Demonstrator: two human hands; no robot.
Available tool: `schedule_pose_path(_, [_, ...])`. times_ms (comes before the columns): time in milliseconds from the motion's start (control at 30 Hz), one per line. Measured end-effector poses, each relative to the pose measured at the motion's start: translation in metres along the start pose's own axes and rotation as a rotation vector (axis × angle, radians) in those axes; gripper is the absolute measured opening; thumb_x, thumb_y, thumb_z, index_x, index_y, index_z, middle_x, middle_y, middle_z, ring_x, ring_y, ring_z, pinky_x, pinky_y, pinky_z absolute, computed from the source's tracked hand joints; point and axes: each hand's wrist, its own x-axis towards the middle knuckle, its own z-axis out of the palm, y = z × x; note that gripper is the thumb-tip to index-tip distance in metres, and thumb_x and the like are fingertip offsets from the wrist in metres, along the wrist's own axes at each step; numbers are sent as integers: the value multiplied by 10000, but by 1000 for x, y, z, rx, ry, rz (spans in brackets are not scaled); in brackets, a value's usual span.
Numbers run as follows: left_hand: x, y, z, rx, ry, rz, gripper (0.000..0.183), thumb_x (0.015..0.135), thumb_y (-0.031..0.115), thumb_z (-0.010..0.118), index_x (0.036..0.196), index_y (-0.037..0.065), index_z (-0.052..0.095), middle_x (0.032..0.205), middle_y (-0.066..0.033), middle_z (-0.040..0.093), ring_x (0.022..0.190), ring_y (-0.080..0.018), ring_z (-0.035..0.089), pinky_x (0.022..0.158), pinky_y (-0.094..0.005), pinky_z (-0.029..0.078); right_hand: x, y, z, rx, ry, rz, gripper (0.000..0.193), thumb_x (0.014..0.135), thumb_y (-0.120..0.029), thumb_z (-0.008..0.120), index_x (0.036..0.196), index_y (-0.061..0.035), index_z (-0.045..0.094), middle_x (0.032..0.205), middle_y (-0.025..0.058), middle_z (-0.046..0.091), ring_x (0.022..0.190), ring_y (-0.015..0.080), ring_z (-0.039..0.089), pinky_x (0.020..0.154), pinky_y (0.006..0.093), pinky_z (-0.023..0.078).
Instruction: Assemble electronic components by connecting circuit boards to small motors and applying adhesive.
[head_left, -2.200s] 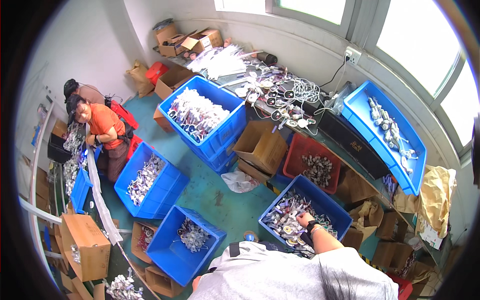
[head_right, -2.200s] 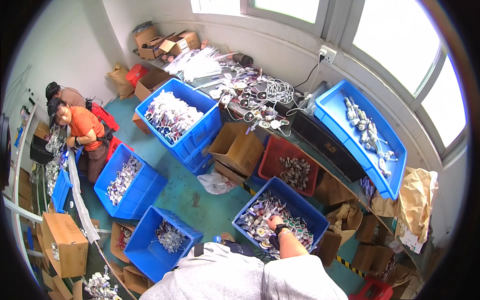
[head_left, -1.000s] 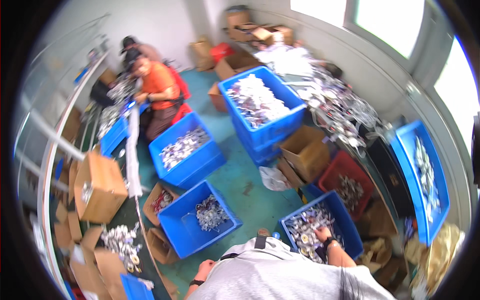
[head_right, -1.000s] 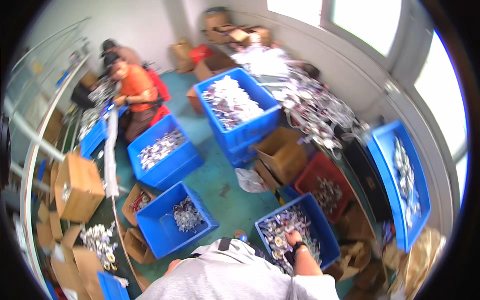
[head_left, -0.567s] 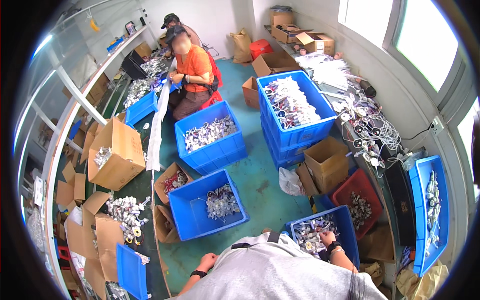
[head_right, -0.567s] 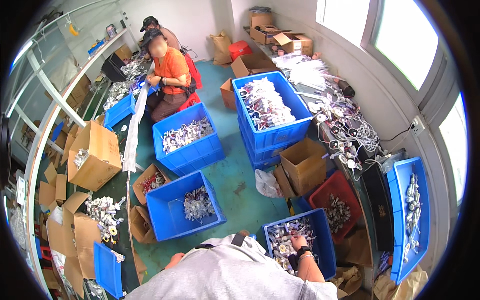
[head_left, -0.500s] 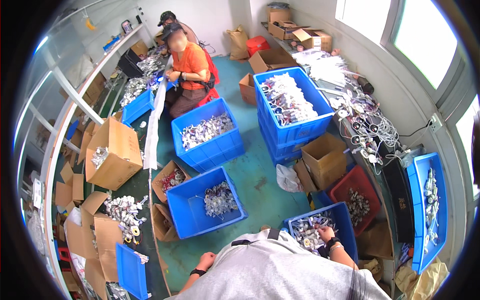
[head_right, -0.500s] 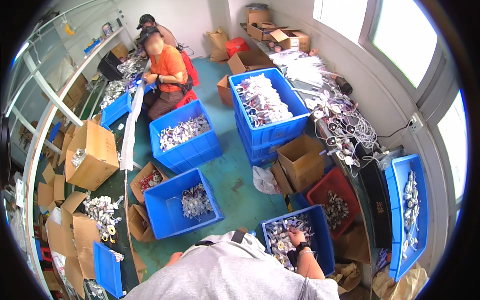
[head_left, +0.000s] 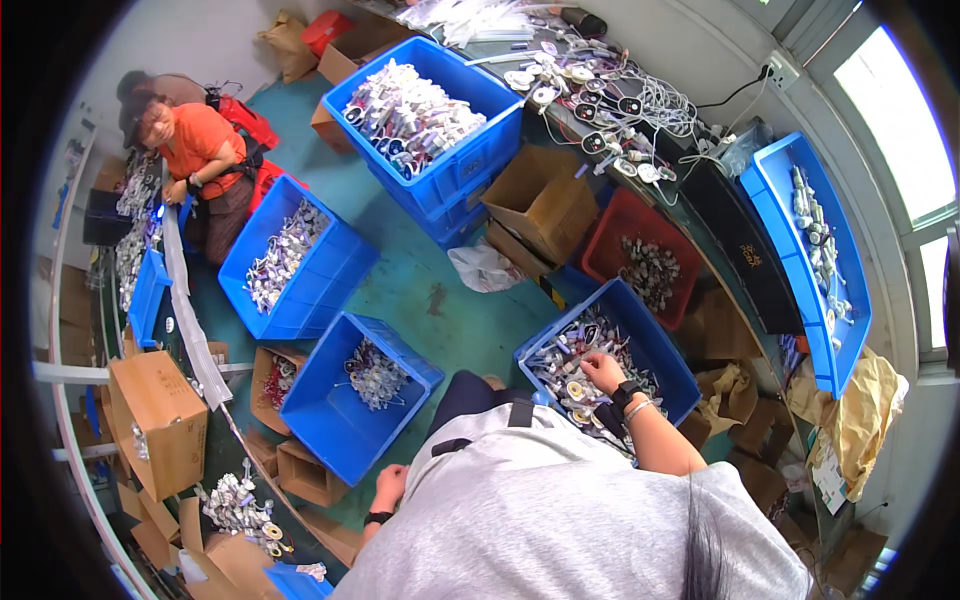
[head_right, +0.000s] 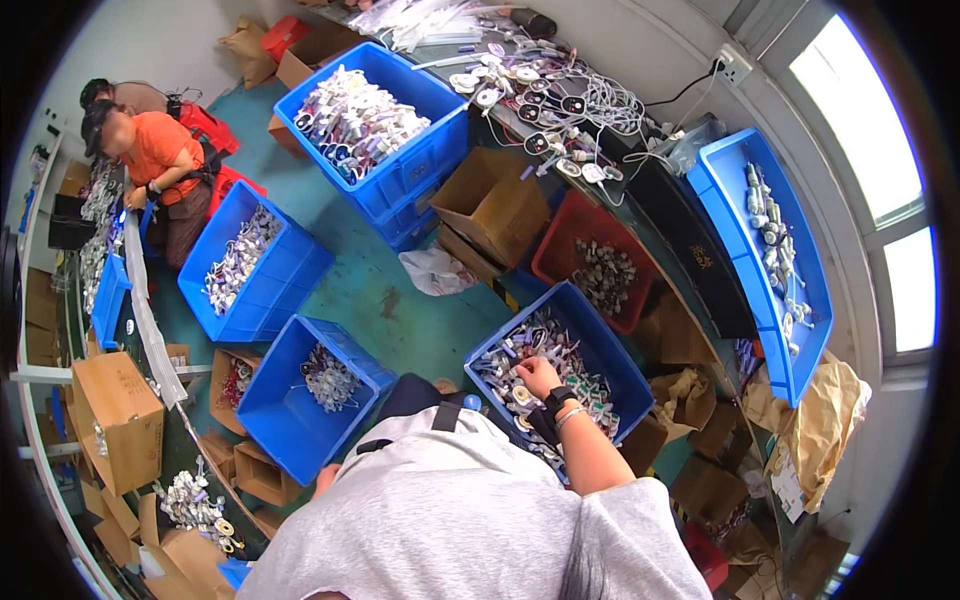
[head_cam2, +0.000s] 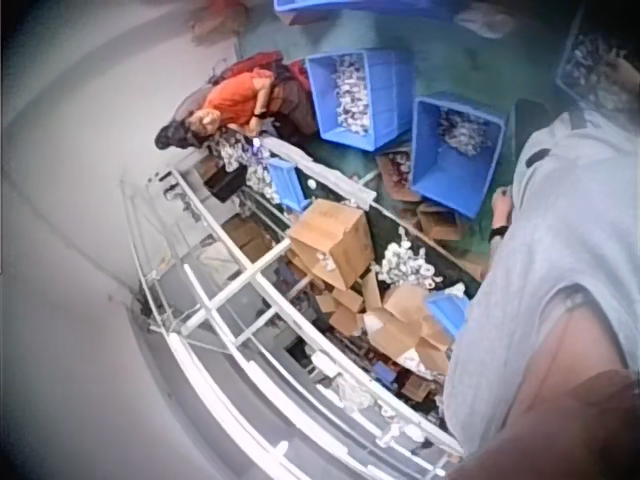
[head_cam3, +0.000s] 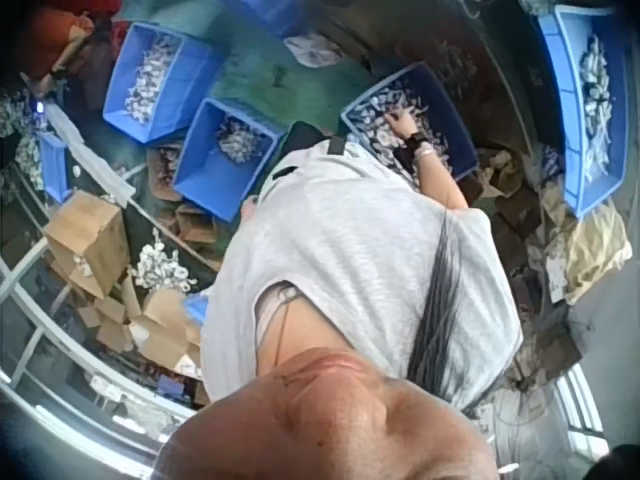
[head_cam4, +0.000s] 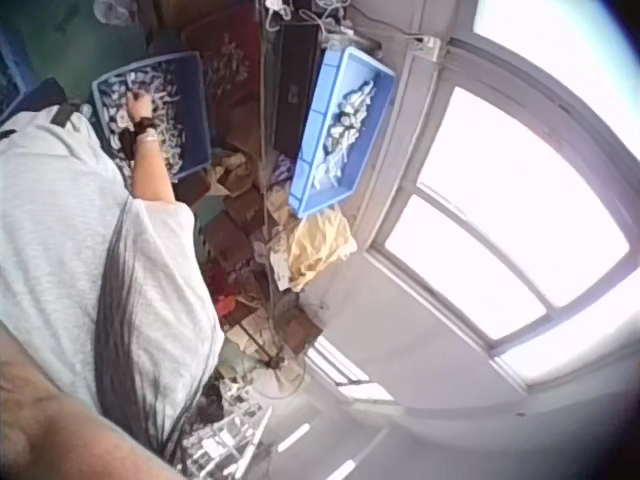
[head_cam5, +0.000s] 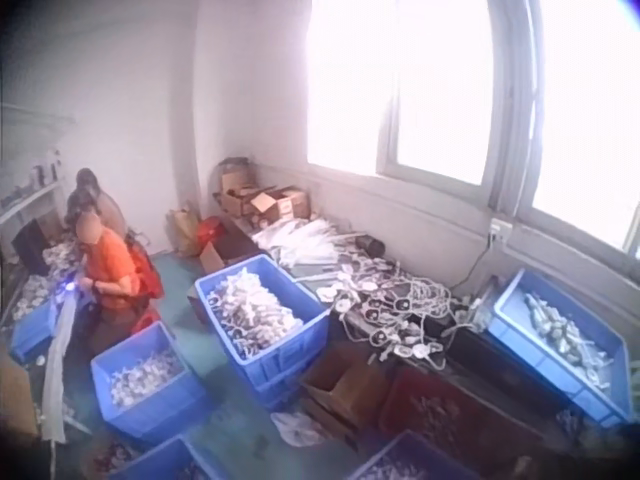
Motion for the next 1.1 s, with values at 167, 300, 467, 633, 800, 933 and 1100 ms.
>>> schedule_pose_path(167, [48,23,-44,82,-54,6,323,749,339,550,818,31,620,792,-165,607,776,-315,578,686,-375,450,-5,-14,1,100,44,2,253,797,-195,541,892,38,566,703,64,590,596,115,547,555,249,438])
schedule_pose_path(300, [107,84,-96,218,-174,49,312,747,339,551,818,42,619,788,-156,610,779,-306,580,691,-374,450,11,-26,2,363,210,85,266,784,-217,537,873,31,575,686,107,604,597,161,578,572,277,447])
schedule_pose_path(467, [215,135,-163,245,-194,186,283,751,327,552,806,58,625,783,-137,614,772,-289,587,679,-363,454,39,-64,11,438,313,178,256,789,-205,547,871,36,569,686,90,601,600,148,561,562,277,442])
schedule_pose_path(633, [314,233,-236,97,-92,291,281,777,286,549,792,9,596,643,-109,603,600,-209,587,574,-325,446,73,-113,6,448,276,206,237,791,-163,550,918,36,555,771,67,595,642,118,548,607,253,445])
schedule_pose_path(800, [366,310,-265,53,-125,447,267,781,268,549,813,5,586,651,-95,603,594,-183,584,567,-303,446,82,-193,-51,281,446,81,231,802,-146,536,944,37,544,785,82,598,717,127,559,657,254,448])
schedule_pose_path(933, [372,384,-252,103,-229,633,268,772,275,553,833,17,589,715,-111,613,660,-201,593,599,-307,453,70,-229,-79,333,553,126,226,800,-143,540,942,33,546,790,76,594,728,123,558,665,251,448])
schedule_pose_path(1100, [344,471,-234,144,-361,858,261,775,267,549,870,26,586,780,-125,611,722,-217,591,648,-306,451,74,-227,-88,324,525,156,225,796,-139,543,943,31,547,789,68,595,718,119,555,660,246,447])
